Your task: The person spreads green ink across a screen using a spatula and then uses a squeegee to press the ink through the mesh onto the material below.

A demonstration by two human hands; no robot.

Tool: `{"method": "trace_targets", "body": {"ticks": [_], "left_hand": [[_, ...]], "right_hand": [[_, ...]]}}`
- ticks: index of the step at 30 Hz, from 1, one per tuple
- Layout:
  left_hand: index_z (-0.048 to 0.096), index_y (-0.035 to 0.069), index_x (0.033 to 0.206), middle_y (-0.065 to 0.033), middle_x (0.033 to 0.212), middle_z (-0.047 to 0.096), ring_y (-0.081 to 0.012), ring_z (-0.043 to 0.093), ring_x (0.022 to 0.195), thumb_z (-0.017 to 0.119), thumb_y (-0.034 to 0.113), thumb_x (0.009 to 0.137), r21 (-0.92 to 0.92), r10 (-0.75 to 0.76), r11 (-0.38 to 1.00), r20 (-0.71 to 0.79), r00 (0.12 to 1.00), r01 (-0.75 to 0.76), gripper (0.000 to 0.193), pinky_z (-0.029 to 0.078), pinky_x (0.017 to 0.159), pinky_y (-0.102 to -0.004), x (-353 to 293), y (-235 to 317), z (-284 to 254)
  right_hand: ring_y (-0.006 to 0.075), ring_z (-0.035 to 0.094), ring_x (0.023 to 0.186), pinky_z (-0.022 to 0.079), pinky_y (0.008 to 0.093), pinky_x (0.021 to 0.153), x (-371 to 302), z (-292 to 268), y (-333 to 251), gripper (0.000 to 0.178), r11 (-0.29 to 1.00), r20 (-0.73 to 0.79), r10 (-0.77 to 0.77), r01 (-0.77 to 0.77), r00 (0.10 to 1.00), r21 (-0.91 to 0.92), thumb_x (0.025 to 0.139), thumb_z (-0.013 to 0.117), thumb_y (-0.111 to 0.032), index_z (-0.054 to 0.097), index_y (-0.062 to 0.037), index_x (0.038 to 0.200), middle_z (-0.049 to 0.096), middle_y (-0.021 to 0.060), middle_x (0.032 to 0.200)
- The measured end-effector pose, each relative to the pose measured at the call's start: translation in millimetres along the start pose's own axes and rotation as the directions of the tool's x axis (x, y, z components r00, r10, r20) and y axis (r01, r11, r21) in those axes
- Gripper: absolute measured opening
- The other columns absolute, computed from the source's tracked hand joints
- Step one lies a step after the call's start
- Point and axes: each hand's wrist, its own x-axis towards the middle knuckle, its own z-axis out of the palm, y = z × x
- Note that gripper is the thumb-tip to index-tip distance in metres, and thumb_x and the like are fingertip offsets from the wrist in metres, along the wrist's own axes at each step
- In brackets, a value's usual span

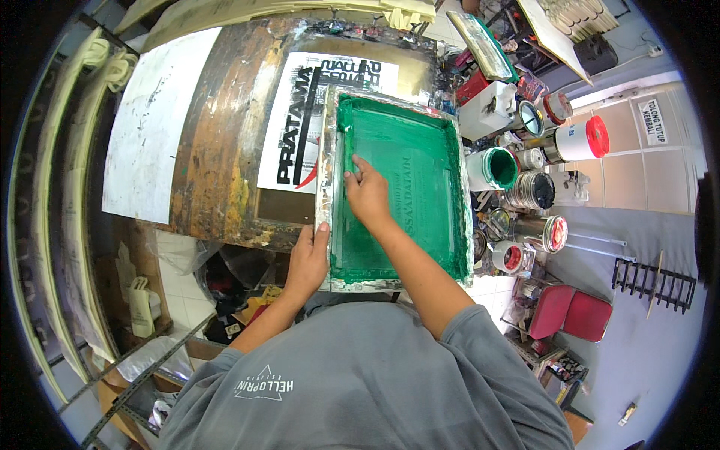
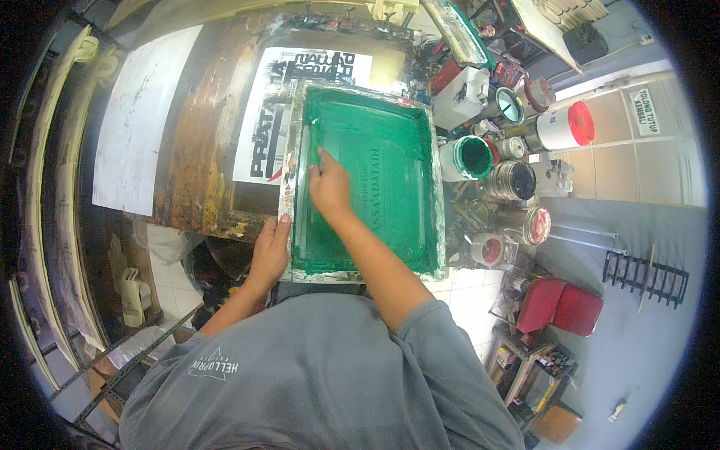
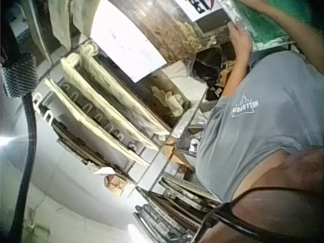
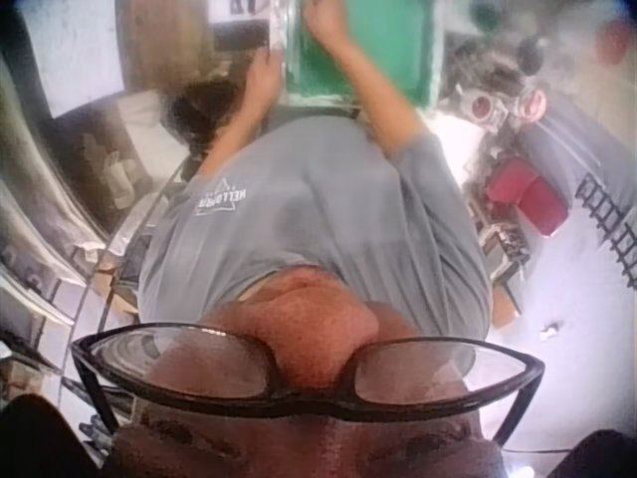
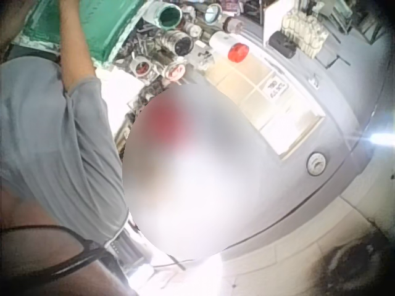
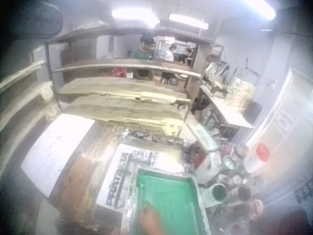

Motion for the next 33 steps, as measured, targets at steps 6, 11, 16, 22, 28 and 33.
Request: {"method": "trace_targets", "body": {"ticks": [6,11,16,22,28,33], "left_hand": [[0.055,-0.003,0.102,-0.0285,0.088,0.063,-0.047,0.061,0.085,0.043,0.047,0.104,-0.008,0.031,0.999,-0.021,0.999,-0.031,0.051,0.046,0.077,-0.0489,-0.5,1.8,3.1],[0.055,-0.003,0.098,-0.029,0.088,0.061,-0.0468,0.06,0.086,0.043,0.047,0.104,-0.01,0.014,1.0,-0.027,1.0,-0.014,0.052,0.046,0.077,-0.0489,0.7,-4.2,4.3],[0.055,-0.003,0.098,-0.0294,0.089,0.062,-0.0464,0.06,0.087,0.042,0.047,0.104,0.013,-0.005,1.0,-0.032,0.999,0.005,0.052,0.046,0.078,-0.0486,2.3,-6.7,4.3],[0.058,-0.003,0.105,-0.0299,0.09,0.063,-0.0466,0.062,0.089,0.041,0.046,0.104,0.044,0.044,0.998,-0.059,0.997,-0.042,0.051,0.046,0.079,-0.0487,1.3,-1.6,6.5],[0.058,-0.002,0.103,-0.0289,0.089,0.063,-0.0462,0.062,0.088,0.042,0.045,0.104,0.055,0.069,0.996,-0.067,0.995,-0.066,0.05,0.047,0.078,-0.0483,2.8,-3.3,8.0],[0.057,-0.002,0.101,-0.0287,0.087,0.063,-0.0457,0.062,0.086,0.042,0.045,0.105,0.06,0.103,0.993,-0.083,0.991,-0.098,0.05,0.046,0.077,-0.0481,3.4,-7.9,8.9]], "right_hand": [[0.0134,0.057,0.07,0.047,0.0305,0.067,4.0,10.9,8.9,0.052,0.818,0.107,0.187,-0.215,0.977,0.534,0.093,0.064,-0.011,0.049,0.0069,0.14,0.068,0.0073,0.084],[0.0146,0.06,0.082,0.046,0.0279,0.074,7.0,10.3,-8.8,0.063,0.497,0.273,0.323,-0.408,0.906,0.766,0.094,0.063,-0.009,0.035,0.0097,0.147,0.068,0.009,0.098],[0.0142,0.06,0.092,0.046,0.0257,0.08,13.9,4.9,-3.5,0.059,0.431,0.373,0.304,-0.476,0.877,0.767,0.095,0.061,-0.005,0.036,0.0093,0.147,0.065,0.0098,0.105],[0.0143,0.06,0.094,0.046,0.027,0.086,12.6,1.4,6.3,0.055,0.385,0.346,0.223,-0.409,0.911,0.828,0.095,0.06,-0.002,0.039,0.0082,0.145,0.063,0.0071,0.101],[0.0138,0.059,0.093,0.045,0.0261,0.089,11.9,-4.2,13.0,0.055,0.405,0.326,0.183,-0.373,0.927,0.835,0.096,0.061,-0.004,0.04,0.0072,0.145,0.063,0.0051,0.098],[0.0125,0.059,0.094,0.045,0.0254,0.085,9.6,-6.4,17.9,0.054,0.438,0.328,0.168,-0.369,0.929,0.82,0.097,0.061,-0.006,0.041,0.0039,0.146,0.062,0.0039,0.098]]}}
